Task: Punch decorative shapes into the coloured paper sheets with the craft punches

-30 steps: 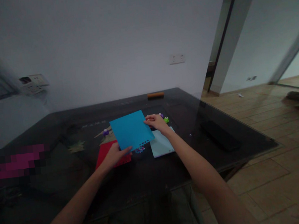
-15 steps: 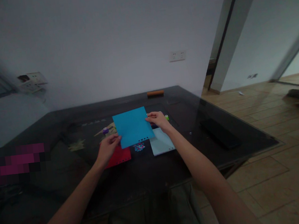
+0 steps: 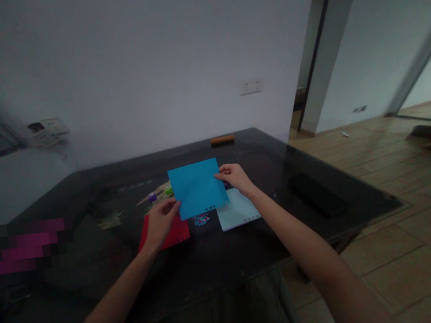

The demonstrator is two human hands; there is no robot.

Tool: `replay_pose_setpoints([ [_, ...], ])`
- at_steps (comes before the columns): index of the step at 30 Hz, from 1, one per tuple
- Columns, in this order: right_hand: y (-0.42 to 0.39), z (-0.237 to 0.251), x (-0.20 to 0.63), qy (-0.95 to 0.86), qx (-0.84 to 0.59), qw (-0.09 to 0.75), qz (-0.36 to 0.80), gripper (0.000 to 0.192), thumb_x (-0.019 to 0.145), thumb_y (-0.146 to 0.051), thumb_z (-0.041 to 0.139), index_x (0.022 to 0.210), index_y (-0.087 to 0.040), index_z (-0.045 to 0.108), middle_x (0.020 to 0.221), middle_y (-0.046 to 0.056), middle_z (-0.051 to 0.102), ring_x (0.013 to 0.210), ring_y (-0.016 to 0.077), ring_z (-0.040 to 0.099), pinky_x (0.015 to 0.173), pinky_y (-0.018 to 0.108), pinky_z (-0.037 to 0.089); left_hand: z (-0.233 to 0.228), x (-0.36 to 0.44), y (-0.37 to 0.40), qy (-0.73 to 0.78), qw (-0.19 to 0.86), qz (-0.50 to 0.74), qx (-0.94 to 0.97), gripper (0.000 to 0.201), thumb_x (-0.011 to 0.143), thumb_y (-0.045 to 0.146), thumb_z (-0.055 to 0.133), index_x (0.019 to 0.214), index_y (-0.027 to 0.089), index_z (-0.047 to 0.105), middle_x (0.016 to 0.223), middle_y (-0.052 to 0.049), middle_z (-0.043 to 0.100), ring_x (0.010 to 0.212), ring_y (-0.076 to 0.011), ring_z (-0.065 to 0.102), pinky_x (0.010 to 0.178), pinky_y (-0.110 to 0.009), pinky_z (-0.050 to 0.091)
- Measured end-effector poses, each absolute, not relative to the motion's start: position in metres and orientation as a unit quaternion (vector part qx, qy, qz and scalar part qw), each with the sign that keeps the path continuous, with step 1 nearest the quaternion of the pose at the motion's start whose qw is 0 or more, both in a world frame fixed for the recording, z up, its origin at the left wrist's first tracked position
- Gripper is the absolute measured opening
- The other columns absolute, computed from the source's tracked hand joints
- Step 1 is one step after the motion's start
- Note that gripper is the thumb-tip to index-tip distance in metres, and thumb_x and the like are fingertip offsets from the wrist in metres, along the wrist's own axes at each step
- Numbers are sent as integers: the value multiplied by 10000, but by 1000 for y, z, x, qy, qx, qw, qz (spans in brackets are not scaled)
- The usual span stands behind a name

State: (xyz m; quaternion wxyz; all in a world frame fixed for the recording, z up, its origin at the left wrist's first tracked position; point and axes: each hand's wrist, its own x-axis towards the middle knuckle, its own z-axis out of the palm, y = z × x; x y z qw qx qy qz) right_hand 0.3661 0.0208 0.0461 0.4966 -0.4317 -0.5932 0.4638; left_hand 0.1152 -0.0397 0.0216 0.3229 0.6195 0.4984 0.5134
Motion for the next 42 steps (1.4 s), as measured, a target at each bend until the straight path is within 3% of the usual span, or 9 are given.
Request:
replay_pose_setpoints([
  [3,13,49,383,-580,-445,506,459,272,608,-374,727,712,-169,583,630,-7,604,563,117,538,530,241,415,31,133,-41,475,344,523,618,245,718,333,629,871,147,587,712,-23,655,673,-166,637,626,-267,506],
  [8,9,35,414,-571,-471,515,432,308,606,-402,721,737,-151,601,629,-11,579,550,101,499,507,225,370,35,168,-34,449,385,534,604,439,747,280,598,1140,173,432,652,24,622,620,-144,627,568,-232,478],
  [17,15,4,459,-557,-576,412,434,318,559,-395,717,736,-152,614,565,-28,522,470,77,393,443,224,271,1,205,-29,504,343,418,673,186,757,226,552,931,189,499,543,55,596,449,-116,564,487,-208,412],
  [25,15,1,475,-543,-591,332,495,319,534,-396,746,638,-153,568,474,-54,442,427,65,356,425,224,228,-4,202,-38,503,323,339,726,142,772,212,530,912,205,507,565,47,620,432,-111,559,499,-210,400],
  [33,15,-1,470,-544,-594,309,506,285,553,-362,758,638,-153,583,471,-44,463,421,67,366,420,224,246,-6,187,-30,523,265,325,742,78,771,198,534,848,195,542,668,0,630,615,-145,609,558,-231,410],
  [42,17,-8,470,-546,-598,308,500,259,552,-332,764,648,-149,607,495,-34,487,441,72,398,422,222,287,-6,200,-45,474,169,269,821,154,775,168,546,919,186,598,975,-70,596,893,-197,579,798,-320,451],
])
